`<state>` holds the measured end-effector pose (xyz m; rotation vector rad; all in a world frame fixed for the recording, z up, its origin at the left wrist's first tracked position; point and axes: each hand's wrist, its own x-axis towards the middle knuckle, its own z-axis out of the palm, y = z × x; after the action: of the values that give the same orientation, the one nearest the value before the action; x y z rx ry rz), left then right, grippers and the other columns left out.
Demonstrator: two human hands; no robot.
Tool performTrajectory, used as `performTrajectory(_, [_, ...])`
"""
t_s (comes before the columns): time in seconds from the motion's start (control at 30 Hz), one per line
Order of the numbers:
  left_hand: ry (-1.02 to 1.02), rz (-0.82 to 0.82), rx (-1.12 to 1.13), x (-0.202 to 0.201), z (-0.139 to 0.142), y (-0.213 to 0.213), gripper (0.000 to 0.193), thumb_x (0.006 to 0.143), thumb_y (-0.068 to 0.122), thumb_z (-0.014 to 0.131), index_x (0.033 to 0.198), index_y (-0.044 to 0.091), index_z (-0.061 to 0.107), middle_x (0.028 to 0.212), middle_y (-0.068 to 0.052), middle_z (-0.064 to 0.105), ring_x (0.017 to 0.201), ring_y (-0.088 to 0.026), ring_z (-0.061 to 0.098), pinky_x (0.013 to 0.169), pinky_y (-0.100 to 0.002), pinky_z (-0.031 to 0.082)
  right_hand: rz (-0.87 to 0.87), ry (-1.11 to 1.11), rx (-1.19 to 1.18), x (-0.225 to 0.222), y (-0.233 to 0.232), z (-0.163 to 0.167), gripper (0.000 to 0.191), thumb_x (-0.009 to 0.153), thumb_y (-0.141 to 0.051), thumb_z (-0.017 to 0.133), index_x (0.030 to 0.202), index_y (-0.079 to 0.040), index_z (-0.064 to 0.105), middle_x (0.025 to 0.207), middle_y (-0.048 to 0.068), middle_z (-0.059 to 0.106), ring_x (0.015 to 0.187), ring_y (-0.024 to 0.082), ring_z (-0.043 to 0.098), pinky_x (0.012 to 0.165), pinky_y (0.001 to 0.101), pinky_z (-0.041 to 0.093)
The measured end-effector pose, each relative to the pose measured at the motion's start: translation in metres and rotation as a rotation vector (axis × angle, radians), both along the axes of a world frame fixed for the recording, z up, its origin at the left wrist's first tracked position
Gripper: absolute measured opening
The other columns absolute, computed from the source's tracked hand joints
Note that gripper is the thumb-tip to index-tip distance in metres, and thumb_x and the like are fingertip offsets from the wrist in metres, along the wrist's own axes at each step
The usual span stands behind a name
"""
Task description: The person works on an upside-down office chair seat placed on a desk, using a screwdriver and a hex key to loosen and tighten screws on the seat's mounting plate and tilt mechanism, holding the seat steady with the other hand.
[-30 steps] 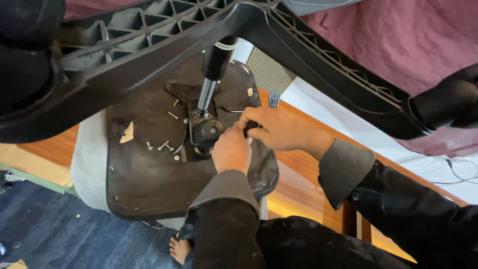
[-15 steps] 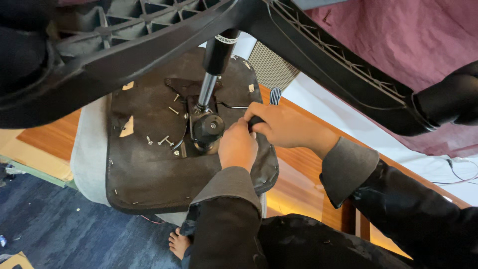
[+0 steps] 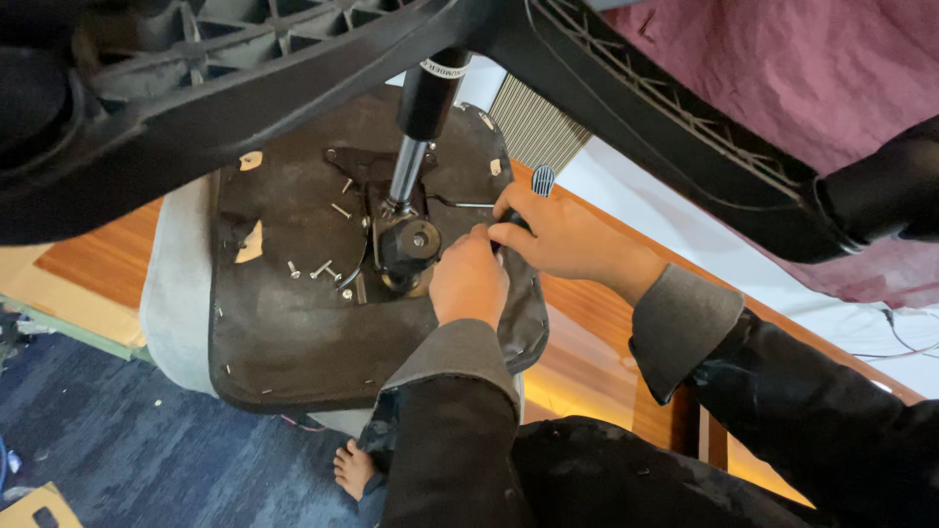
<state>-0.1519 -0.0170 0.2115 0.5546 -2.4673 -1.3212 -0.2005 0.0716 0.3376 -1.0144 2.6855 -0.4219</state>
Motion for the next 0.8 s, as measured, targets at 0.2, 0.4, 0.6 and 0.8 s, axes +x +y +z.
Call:
performTrajectory(0.2, [0.093, 0.017, 0.089, 0.005, 0.006, -0.005, 0.023, 0.086, 0.023, 0.075, 0.106, 0.012, 0.071, 0.103, -0.014, 0.074, 0.1, -0.038, 0.07, 0.082, -0.052, 0.055, 0.173, -0.043, -0.059, -0.004, 0.008, -0.009, 0.026, 0.092, -0.02, 0.061, 0.116, -0.013, 0.062, 0.097, 0.011, 0.076, 0.086, 0.027, 0.075, 0.074, 0.0403, 0.057])
performTrajectory(0.4, [-0.078, 0.066, 0.095, 0.016, 0.015, -0.008, 0.025, 0.082, 0.023, 0.076, 0.106, 0.019, 0.072, 0.099, -0.013, 0.074, 0.097, -0.037, 0.071, 0.079, -0.052, 0.057, 0.159, -0.038, -0.011, 0.015, 0.001, 0.003, 0.036, 0.092, -0.026, 0.063, 0.125, -0.013, 0.057, 0.101, 0.012, 0.075, 0.087, 0.029, 0.074, 0.074, 0.0409, 0.057])
performTrajectory(0.6, [-0.044, 0.1, 0.007, 0.012, 0.015, 0.003, 0.019, 0.087, 0.022, 0.072, 0.104, 0.014, 0.068, 0.101, -0.011, 0.074, 0.099, -0.037, 0.071, 0.077, -0.051, 0.058, -0.111, -0.11, 0.048, 0.018, 0.0, 0.006, 0.031, 0.097, -0.034, 0.057, 0.122, -0.016, 0.055, 0.098, 0.013, 0.076, 0.083, 0.031, 0.076, 0.074, 0.0436, 0.057])
performTrajectory(0.8, [-0.101, 0.115, -0.002, 0.006, 0.016, 0.008, 0.02, 0.089, 0.025, 0.073, 0.107, 0.017, 0.068, 0.105, -0.01, 0.073, 0.101, -0.036, 0.07, 0.08, -0.05, 0.058, 0.143, -0.027, -0.031, 0.002, 0.015, -0.003, 0.025, 0.097, -0.025, 0.059, 0.119, -0.014, 0.059, 0.097, 0.013, 0.075, 0.085, 0.03, 0.072, 0.073, 0.0426, 0.054])
